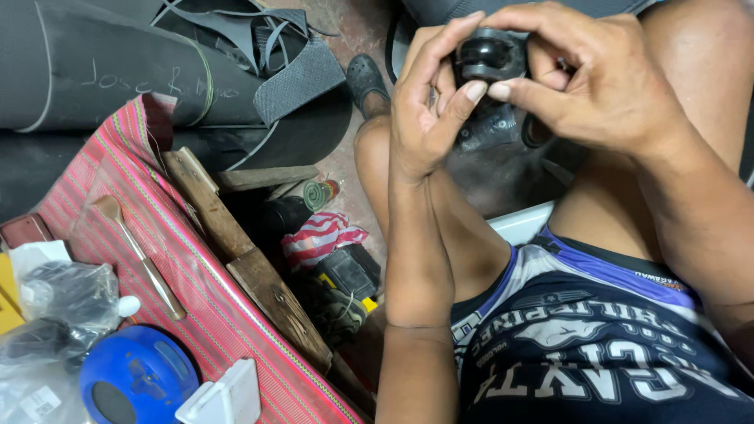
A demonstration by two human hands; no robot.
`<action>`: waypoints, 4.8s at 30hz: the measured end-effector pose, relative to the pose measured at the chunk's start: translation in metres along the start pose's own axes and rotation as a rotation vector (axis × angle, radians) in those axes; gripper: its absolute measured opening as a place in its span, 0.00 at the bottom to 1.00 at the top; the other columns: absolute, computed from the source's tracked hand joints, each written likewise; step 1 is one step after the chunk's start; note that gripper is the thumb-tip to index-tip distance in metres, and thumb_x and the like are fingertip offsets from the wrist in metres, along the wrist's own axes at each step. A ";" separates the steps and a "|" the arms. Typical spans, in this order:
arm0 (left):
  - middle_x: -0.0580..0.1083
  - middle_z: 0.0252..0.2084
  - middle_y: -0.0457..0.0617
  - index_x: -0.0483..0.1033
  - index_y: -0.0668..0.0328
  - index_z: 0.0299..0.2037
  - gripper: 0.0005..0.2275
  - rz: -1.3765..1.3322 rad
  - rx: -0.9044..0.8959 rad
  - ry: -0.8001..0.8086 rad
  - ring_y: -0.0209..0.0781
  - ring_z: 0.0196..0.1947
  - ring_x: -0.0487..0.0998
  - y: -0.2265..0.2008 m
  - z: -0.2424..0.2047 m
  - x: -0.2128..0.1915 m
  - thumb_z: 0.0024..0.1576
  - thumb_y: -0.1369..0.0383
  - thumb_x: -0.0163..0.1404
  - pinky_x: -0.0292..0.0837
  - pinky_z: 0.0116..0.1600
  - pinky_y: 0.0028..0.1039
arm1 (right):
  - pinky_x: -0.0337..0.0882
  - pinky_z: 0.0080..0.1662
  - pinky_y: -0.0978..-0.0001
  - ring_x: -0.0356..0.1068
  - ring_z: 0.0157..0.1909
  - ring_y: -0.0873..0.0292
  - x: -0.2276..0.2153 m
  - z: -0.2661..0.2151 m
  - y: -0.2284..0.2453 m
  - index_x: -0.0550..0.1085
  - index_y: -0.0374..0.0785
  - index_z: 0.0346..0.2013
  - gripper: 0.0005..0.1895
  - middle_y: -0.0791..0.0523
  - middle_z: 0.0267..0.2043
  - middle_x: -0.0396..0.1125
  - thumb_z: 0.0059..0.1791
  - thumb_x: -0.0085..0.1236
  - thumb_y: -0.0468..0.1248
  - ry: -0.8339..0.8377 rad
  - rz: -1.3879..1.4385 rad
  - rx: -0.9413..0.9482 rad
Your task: The person sits on the floor and uses a small metal tool to adjust the axle of a suitcase wheel. They repeatedly insert the tool into the wheel hub, rotate it, and test the wheel's movement.
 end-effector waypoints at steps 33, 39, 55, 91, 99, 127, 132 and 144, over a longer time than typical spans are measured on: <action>0.73 0.44 0.45 0.77 0.67 0.44 0.06 0.143 -0.003 -0.092 0.27 0.37 0.69 -0.018 -0.007 0.008 0.61 0.75 0.60 0.64 0.44 0.15 | 0.67 0.40 0.75 0.67 0.33 0.65 -0.008 -0.030 -0.034 0.71 0.33 0.61 0.19 0.51 0.41 0.73 0.54 0.51 0.31 -0.082 0.232 -0.082; 0.75 0.44 0.47 0.77 0.68 0.42 0.04 0.229 0.025 -0.214 0.26 0.35 0.69 -0.024 -0.017 0.012 0.62 0.79 0.60 0.63 0.41 0.13 | 0.62 0.36 0.78 0.61 0.30 0.70 -0.001 -0.035 -0.041 0.70 0.34 0.68 0.20 0.59 0.32 0.65 0.61 0.55 0.34 -0.069 0.254 -0.153; 0.75 0.43 0.55 0.71 0.70 0.55 0.16 -0.241 -0.130 -0.477 0.28 0.25 0.64 0.024 -0.078 -0.001 0.70 0.61 0.45 0.53 0.26 0.14 | 0.64 0.35 0.72 0.65 0.34 0.61 0.029 -0.099 -0.122 0.67 0.25 0.56 0.17 0.51 0.39 0.67 0.55 0.40 0.32 0.017 1.154 0.469; 0.72 0.38 0.52 0.78 0.60 0.39 0.04 1.115 -0.228 -0.023 0.47 0.32 0.79 0.010 -0.107 0.124 0.58 0.70 0.58 0.75 0.35 0.34 | 0.69 0.52 0.68 0.68 0.50 0.60 0.150 -0.152 -0.167 0.71 0.26 0.58 0.23 0.51 0.48 0.71 0.51 0.41 0.33 0.144 1.513 0.640; 0.73 0.37 0.52 0.78 0.64 0.41 0.05 0.807 -0.314 -0.130 0.45 0.33 0.75 0.018 -0.112 0.100 0.61 0.72 0.50 0.69 0.35 0.29 | 0.73 0.44 0.72 0.71 0.44 0.64 0.129 -0.146 -0.170 0.73 0.35 0.52 0.16 0.54 0.44 0.72 0.52 0.48 0.37 0.115 1.180 0.565; 0.64 0.26 0.36 0.72 0.58 0.32 0.12 0.168 -0.589 -0.078 0.25 0.26 0.60 0.118 -0.167 0.033 0.66 0.63 0.45 0.53 0.31 0.20 | 0.72 0.42 0.71 0.70 0.38 0.66 0.113 -0.133 -0.145 0.76 0.38 0.39 0.09 0.59 0.34 0.73 0.48 0.62 0.40 0.122 0.547 0.213; 0.65 0.29 0.38 0.72 0.63 0.35 0.11 0.490 -0.380 -0.304 0.25 0.29 0.61 0.064 -0.146 0.026 0.67 0.66 0.46 0.59 0.35 0.18 | 0.72 0.43 0.72 0.72 0.38 0.67 0.094 -0.132 -0.143 0.76 0.37 0.39 0.09 0.59 0.34 0.73 0.49 0.59 0.39 0.085 0.597 0.275; 0.71 0.51 0.49 0.70 0.70 0.60 0.12 0.676 0.038 -0.547 0.33 0.44 0.74 -0.077 -0.064 0.056 0.68 0.75 0.43 0.72 0.53 0.22 | 0.60 0.29 0.75 0.56 0.26 0.72 -0.016 -0.065 -0.064 0.76 0.37 0.43 0.07 0.61 0.30 0.65 0.52 0.62 0.34 -0.196 0.552 0.138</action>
Point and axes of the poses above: each hand's wrist, its own z-axis towards the middle knuckle, its own x-axis out of the palm, y = z × x, the point moved 10 cm from there along z, towards the middle knuckle
